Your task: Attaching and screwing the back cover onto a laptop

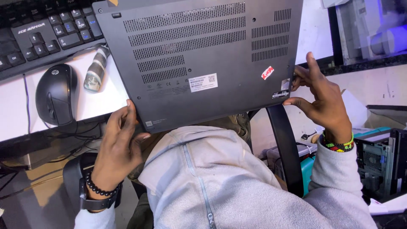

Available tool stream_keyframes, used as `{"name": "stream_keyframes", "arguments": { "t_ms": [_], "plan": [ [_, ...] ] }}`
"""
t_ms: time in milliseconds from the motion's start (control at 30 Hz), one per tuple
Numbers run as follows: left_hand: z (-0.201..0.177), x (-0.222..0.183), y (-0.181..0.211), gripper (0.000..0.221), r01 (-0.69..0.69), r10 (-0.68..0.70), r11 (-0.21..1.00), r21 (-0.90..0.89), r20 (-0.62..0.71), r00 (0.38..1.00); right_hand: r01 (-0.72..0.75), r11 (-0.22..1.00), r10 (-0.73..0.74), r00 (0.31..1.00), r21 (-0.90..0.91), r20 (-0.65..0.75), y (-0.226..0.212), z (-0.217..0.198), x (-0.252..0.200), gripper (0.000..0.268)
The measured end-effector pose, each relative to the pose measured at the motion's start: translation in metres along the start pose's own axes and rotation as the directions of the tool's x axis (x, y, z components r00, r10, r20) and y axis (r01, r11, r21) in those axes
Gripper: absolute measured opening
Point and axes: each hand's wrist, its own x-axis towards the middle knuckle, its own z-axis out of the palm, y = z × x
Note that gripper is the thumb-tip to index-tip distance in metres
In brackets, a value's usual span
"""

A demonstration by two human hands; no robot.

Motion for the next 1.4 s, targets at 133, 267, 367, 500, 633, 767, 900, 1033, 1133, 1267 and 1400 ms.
{"name": "stream_keyframes", "arguments": {
  "t_ms": [133,267,367,500,633,767,900,1033,1133,1267,1400],
  "plan": [
    [0.002,0.001,-0.001,0.091,-0.006,0.007,0.999,0.053,-0.029,1.000,0.097,0.995,-0.096,0.995,0.008,-0.039,0.007,0.003,0.000,0.096],
    [-0.003,0.006,0.009,0.075,-0.030,0.037,0.994,0.108,-0.060,0.997,0.130,0.991,-0.131,0.991,-0.021,-0.021,0.009,0.005,0.001,0.089],
    [-0.006,0.006,0.014,0.068,-0.063,0.074,0.991,0.119,-0.088,0.993,0.140,0.990,-0.140,0.990,-0.016,-0.008,0.004,0.004,0.005,0.085],
    [-0.007,0.002,0.015,0.067,-0.076,0.075,0.976,0.202,0.012,0.997,0.156,0.987,-0.156,0.988,-0.020,0.008,-0.001,0.002,0.005,0.081],
    [-0.007,0.001,0.016,0.065,-0.159,0.149,0.958,0.239,0.060,0.987,0.180,0.983,-0.180,0.984,-0.028,0.006,0.003,0.004,0.004,0.075],
    [-0.005,-0.002,0.011,0.066,-0.177,0.164,0.951,0.254,0.073,0.984,0.166,0.985,-0.167,0.986,-0.040,-0.012,-0.005,0.003,0.006,0.073],
    [-0.003,-0.002,0.010,0.075,-0.162,0.145,0.958,0.236,0.086,0.986,0.156,0.987,-0.157,0.987,-0.026,-0.038,-0.007,0.004,0.005,0.069],
    [-0.002,-0.001,0.012,0.068,-0.172,0.164,0.962,0.210,0.056,0.985,0.152,0.988,-0.152,0.985,-0.003,-0.081,-0.002,0.008,0.002,0.068],
    [-0.001,-0.001,0.013,0.066,-0.171,0.164,0.959,0.226,0.049,0.985,0.178,0.984,-0.179,0.977,-0.023,-0.117,0.003,0.011,-0.002,0.068],
    [-0.001,-0.001,0.007,0.068,-0.185,0.180,0.957,0.225,0.042,0.983,0.164,0.978,-0.180,0.976,-0.126,-0.123,-0.011,0.007,0.000,0.074],
    [-0.004,0.001,0.009,0.070,-0.191,0.188,0.961,0.200,0.034,0.982,0.124,0.955,-0.168,0.975,-0.270,-0.147,-0.017,0.005,-0.002,0.069]
  ]
}}
